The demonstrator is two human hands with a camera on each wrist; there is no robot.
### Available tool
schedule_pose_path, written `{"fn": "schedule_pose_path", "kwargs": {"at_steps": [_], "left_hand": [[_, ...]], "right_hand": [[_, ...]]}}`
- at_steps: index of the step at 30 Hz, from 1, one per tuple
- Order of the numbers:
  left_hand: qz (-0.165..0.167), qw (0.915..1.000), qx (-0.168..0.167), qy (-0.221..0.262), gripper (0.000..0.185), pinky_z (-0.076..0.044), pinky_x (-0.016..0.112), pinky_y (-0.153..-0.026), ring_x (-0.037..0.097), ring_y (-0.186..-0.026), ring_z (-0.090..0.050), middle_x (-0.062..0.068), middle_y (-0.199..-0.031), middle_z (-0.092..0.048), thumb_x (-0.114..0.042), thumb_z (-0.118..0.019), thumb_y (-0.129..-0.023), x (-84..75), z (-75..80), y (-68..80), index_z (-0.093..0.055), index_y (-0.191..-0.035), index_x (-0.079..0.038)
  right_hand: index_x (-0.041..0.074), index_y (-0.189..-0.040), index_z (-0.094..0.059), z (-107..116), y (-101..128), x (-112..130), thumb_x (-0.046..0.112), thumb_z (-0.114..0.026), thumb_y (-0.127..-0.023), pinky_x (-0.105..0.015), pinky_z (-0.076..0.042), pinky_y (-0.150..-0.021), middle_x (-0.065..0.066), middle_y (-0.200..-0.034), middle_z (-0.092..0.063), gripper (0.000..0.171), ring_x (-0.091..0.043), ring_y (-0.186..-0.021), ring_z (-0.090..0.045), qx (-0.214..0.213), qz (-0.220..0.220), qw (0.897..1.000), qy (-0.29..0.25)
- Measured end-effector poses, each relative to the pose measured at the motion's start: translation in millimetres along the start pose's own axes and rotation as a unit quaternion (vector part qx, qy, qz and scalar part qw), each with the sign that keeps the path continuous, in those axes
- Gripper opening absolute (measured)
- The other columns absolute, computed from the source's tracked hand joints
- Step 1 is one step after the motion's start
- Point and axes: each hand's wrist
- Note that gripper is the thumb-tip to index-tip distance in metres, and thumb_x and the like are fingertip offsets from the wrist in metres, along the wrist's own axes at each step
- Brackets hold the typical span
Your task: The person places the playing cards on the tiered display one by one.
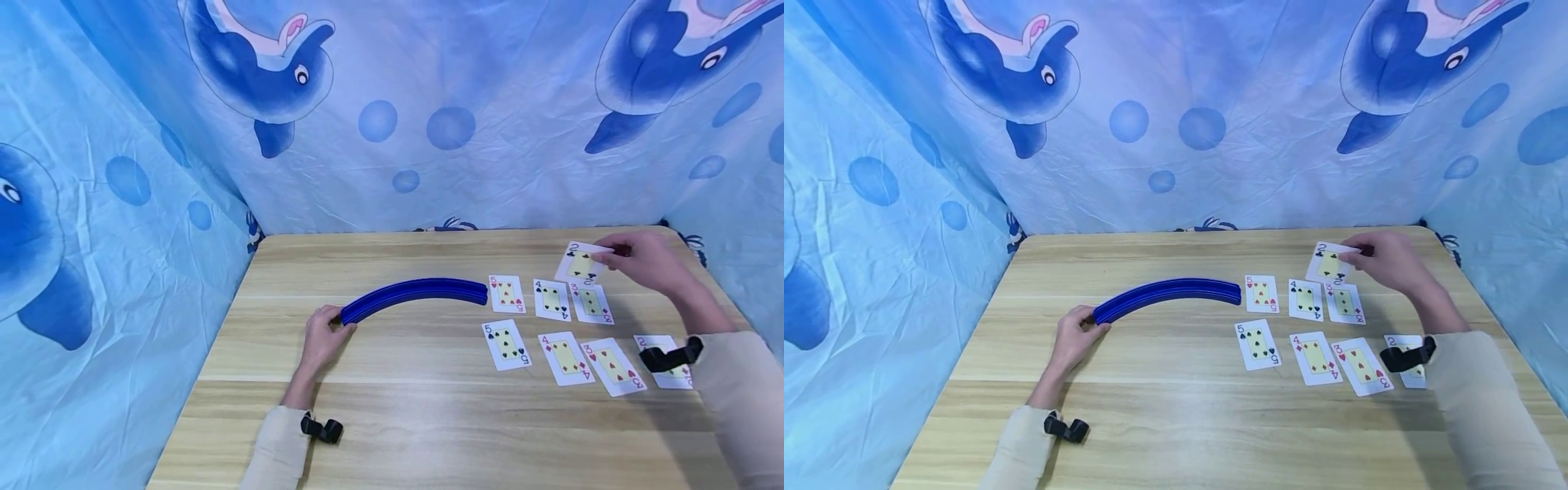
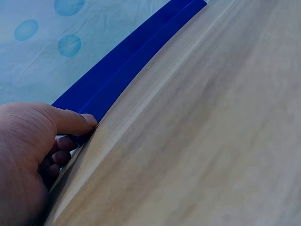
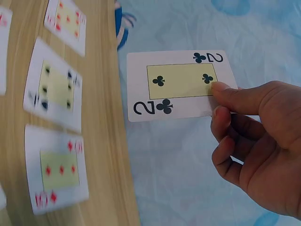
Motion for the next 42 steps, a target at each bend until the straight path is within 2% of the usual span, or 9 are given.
{"fn": "schedule_pose_path", "kwargs": {"at_steps": [5,9,18,25,33,42], "left_hand": [[0.012,0.9999,0.007,0.009,0.026,-0.043,0.030,-0.081,0.028,-0.091,-0.060,0.017,-0.100,-0.072,-0.006,-0.083,-0.077,-1.0,1.6,1.8,-0.075,-0.100,0.002],[0.008,0.9999,0.005,0.014,0.026,-0.044,0.031,-0.083,0.028,-0.093,-0.060,0.017,-0.100,-0.072,-0.005,-0.083,-0.077,-1.1,2.0,1.9,-0.075,-0.100,0.002],[0.015,0.9996,0.013,0.018,0.027,-0.043,0.031,-0.083,0.027,-0.094,-0.059,0.016,-0.101,-0.072,-0.006,-0.083,-0.078,-0.6,1.2,1.7,-0.075,-0.102,0.001],[0.015,0.9996,0.010,0.021,0.027,-0.043,0.030,-0.083,0.027,-0.094,-0.059,0.015,-0.100,-0.072,-0.006,-0.082,-0.077,-0.5,1.5,1.6,-0.075,-0.103,0.001],[0.020,0.9995,0.010,0.023,0.026,-0.044,0.034,-0.086,0.028,-0.097,-0.060,0.015,-0.102,-0.072,-0.007,-0.082,-0.078,-0.7,3.2,1.6,-0.075,-0.102,0.000],[0.038,0.9982,0.016,0.043,0.024,-0.044,0.034,-0.088,0.028,-0.098,-0.060,0.012,-0.102,-0.071,-0.009,-0.081,-0.081,1.5,1.4,1.2,-0.075,-0.104,-0.002]], "right_hand": [[-0.005,-0.115,-0.069,-10,-12,25,0.015,-0.064,-0.097,-0.022,-0.044,-0.058,-0.017,-0.087,-0.071,0.027,-0.011,-0.068,-0.057,0.001,0.020,1.000,-0.014],[-0.002,-0.115,-0.070,-17,-19,47,0.014,-0.065,-0.097,-0.022,-0.045,-0.060,-0.016,-0.088,-0.071,0.025,-0.013,-0.069,-0.057,0.006,0.024,0.999,-0.031],[0.002,-0.104,-0.075,-36,-36,82,0.015,-0.066,-0.097,-0.023,-0.046,-0.059,-0.012,-0.083,-0.072,0.017,-0.009,-0.065,-0.056,-0.009,0.101,0.993,-0.059],[0.002,-0.102,-0.075,-51,-48,107,0.013,-0.066,-0.096,-0.024,-0.047,-0.060,-0.014,-0.083,-0.072,0.016,-0.022,-0.069,-0.060,0.012,0.118,0.989,-0.084],[-0.001,-0.107,-0.074,-70,-64,138,0.010,-0.065,-0.096,-0.025,-0.050,-0.063,-0.015,-0.084,-0.075,0.018,-0.012,-0.067,-0.062,0.040,0.144,0.982,-0.113],[0.003,-0.110,-0.075,-93,-76,162,0.010,-0.065,-0.096,-0.031,-0.052,-0.065,-0.014,-0.086,-0.076,0.018,-0.014,-0.070,-0.064,0.062,0.167,0.975,-0.136]]}}
Point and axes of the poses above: each hand's wrist, its own y-axis away from the middle knuckle, its own z-axis out of the back of the hand, x = y × z
